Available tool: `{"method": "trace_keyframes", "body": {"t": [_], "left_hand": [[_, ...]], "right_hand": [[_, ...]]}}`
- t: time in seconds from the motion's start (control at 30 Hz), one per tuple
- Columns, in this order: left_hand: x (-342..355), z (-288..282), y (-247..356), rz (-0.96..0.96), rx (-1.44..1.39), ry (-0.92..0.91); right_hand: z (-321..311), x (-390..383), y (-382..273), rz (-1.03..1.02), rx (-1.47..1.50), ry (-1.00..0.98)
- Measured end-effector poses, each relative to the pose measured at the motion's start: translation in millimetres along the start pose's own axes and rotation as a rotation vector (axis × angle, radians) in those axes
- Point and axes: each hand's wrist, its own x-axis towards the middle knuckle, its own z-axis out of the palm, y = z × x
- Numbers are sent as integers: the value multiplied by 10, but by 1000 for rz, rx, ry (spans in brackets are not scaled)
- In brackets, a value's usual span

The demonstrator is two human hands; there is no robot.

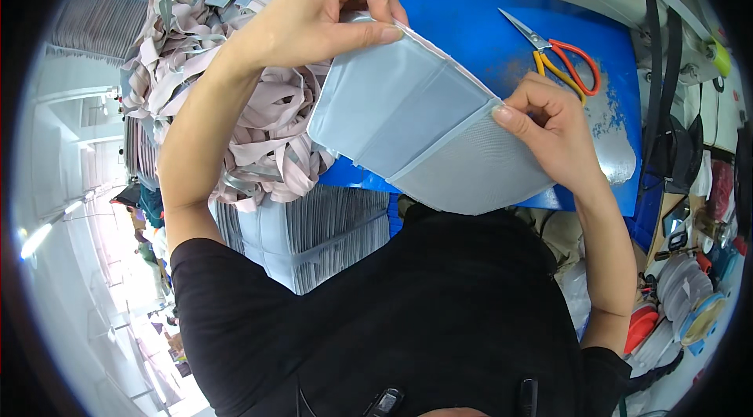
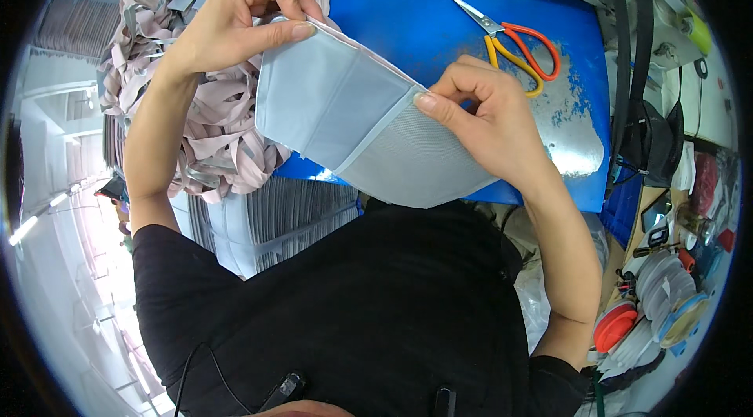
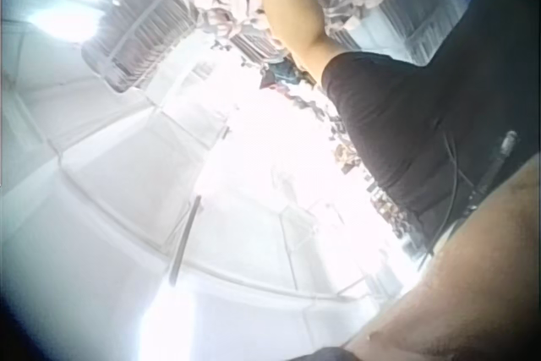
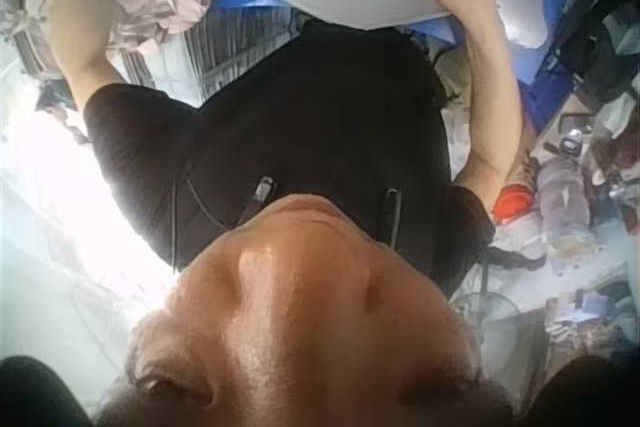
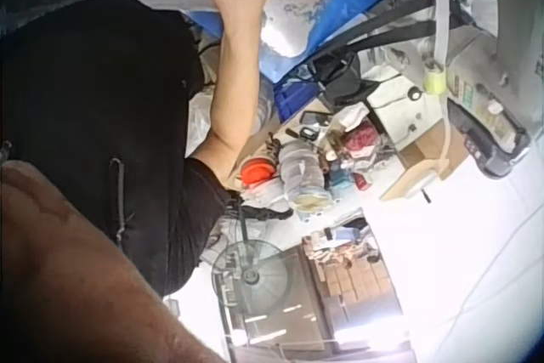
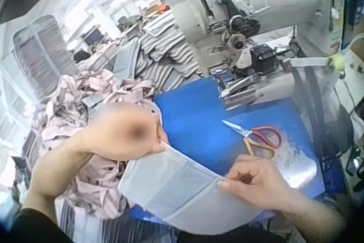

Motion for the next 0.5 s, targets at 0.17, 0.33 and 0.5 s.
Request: {"method": "trace_keyframes", "body": {"t": [0.17,0.33,0.5], "left_hand": [[-9,15,6,23,-27,11],[-11,15,84,-6,-4,18],[12,7,111,4,-4,20]], "right_hand": [[-22,-7,21,4,-56,-14],[4,-14,26,21,-2,-16],[38,-6,-7,49,140,-26]]}}
